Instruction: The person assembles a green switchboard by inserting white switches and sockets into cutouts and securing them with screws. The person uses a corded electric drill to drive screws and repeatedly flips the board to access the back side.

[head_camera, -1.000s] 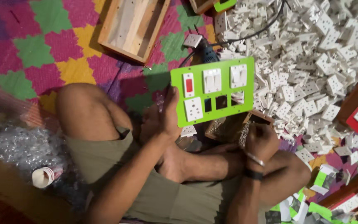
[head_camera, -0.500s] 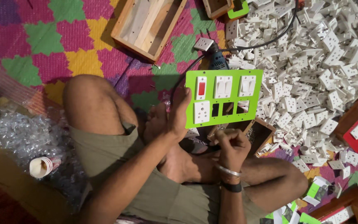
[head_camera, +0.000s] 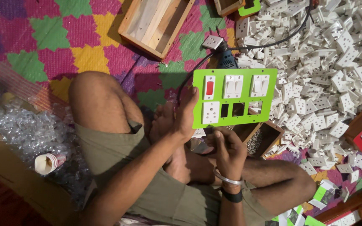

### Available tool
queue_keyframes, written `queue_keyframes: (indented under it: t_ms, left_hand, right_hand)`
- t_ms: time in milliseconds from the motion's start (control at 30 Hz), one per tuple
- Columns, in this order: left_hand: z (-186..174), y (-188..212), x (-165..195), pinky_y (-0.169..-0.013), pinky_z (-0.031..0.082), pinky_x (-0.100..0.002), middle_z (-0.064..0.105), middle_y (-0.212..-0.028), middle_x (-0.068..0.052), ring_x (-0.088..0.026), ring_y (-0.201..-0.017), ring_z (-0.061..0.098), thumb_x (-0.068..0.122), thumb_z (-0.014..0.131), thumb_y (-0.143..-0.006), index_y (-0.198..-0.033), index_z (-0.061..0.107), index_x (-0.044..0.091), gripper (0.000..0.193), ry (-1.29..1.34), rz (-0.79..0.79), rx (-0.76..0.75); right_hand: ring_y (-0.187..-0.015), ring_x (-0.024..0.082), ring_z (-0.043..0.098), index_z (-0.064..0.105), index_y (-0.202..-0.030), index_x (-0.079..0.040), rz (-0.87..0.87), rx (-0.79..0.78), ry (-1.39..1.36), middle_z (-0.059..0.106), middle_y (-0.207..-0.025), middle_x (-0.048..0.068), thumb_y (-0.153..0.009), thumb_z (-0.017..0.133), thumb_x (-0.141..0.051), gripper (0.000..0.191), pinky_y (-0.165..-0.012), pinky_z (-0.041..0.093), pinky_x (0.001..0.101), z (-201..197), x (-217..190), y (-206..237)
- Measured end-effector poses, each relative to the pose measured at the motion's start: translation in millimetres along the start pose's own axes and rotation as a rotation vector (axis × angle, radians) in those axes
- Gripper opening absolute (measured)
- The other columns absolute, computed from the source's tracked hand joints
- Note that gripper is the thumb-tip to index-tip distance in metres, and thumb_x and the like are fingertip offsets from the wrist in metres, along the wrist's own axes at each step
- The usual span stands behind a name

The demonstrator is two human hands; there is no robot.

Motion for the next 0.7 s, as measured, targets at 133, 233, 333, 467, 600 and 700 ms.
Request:
queue_keyframes:
  t_ms: [133, 233, 333, 467, 600, 700]
  left_hand:
    - [-3.0, -0.4, 4.1, -0.105, 0.047, -0.037, 0.06, -0.134, -0.007, -0.016, -0.122, 0.058, 0.045, 0.05, -0.107, -0.144, 0.051, 0.005, 0.055, 0.039, -0.014, 0.019]
    - [-5.3, 0.7, 5.4, -0.106, 0.046, -0.037, 0.061, -0.133, -0.006, -0.017, -0.122, 0.057, 0.047, 0.049, -0.107, -0.143, 0.051, 0.005, 0.055, 0.015, -0.011, 0.007]
    - [-5.9, 1.8, 5.7, -0.105, 0.046, -0.036, 0.061, -0.133, -0.007, -0.017, -0.121, 0.057, 0.046, 0.048, -0.108, -0.143, 0.051, 0.004, 0.055, 0.01, 0.002, -0.022]
    - [-5.5, 2.3, 8.6, -0.105, 0.045, -0.034, 0.059, -0.132, -0.007, -0.016, -0.12, 0.055, 0.044, 0.048, -0.109, -0.141, 0.051, 0.004, 0.051, -0.044, 0.047, 0.0]
    - [0.1, 3.8, 14.7, -0.101, 0.046, -0.032, 0.061, -0.126, -0.007, -0.015, -0.114, 0.056, 0.043, 0.046, -0.111, -0.137, 0.054, 0.003, 0.048, -0.133, 0.092, -0.054]
    - [2.2, 6.8, 16.0, -0.097, 0.047, -0.032, 0.063, -0.122, -0.007, -0.014, -0.109, 0.057, 0.042, 0.047, -0.112, -0.135, 0.055, 0.003, 0.046, -0.149, 0.083, -0.088]
  right_hand:
    - [-0.085, 0.012, 0.067, 0.067, -0.108, 0.004, -0.116, 0.039, -0.031, 0.07, -0.094, 0.008, -0.105, 0.065, -0.004, 0.009, -0.078, 0.056, 0.0245, 0.3, 0.5, 3.9]
    - [-0.076, 0.012, 0.064, 0.066, -0.106, 0.005, -0.036, 0.062, -0.229, 0.069, -0.089, 0.009, -0.105, 0.068, -0.002, 0.007, -0.069, 0.053, 0.0243, 3.6, 6.9, 2.3]
    - [-0.072, 0.015, 0.068, 0.068, -0.105, 0.007, 0.102, 0.09, -0.309, 0.072, -0.087, 0.013, -0.099, 0.071, 0.001, 0.009, -0.066, 0.056, 0.0264, 9.3, 11.3, -3.4]
    - [-0.08, 0.019, 0.076, 0.072, -0.107, 0.008, 0.221, 0.054, -0.355, 0.076, -0.093, 0.016, -0.093, 0.07, 0.002, 0.016, -0.072, 0.061, 0.0291, 17.5, 9.0, -7.6]
    - [-0.081, 0.021, 0.076, 0.072, -0.108, 0.009, 0.21, 0.077, -0.367, 0.076, -0.095, 0.016, -0.094, 0.07, 0.002, 0.015, -0.072, 0.063, 0.0312, 22.5, 6.2, -7.8]
    - [-0.079, 0.021, 0.075, 0.071, -0.107, 0.009, 0.216, 0.108, -0.363, 0.075, -0.095, 0.016, -0.094, 0.07, 0.002, 0.015, -0.071, 0.063, 0.0312, 26.5, 9.4, -7.7]
Point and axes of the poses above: each hand's wrist, its own y-axis away from the middle knuckle, its own z-axis out of the palm, x = y × z, the point moved 4 cm from there along -y, towards the middle knuckle
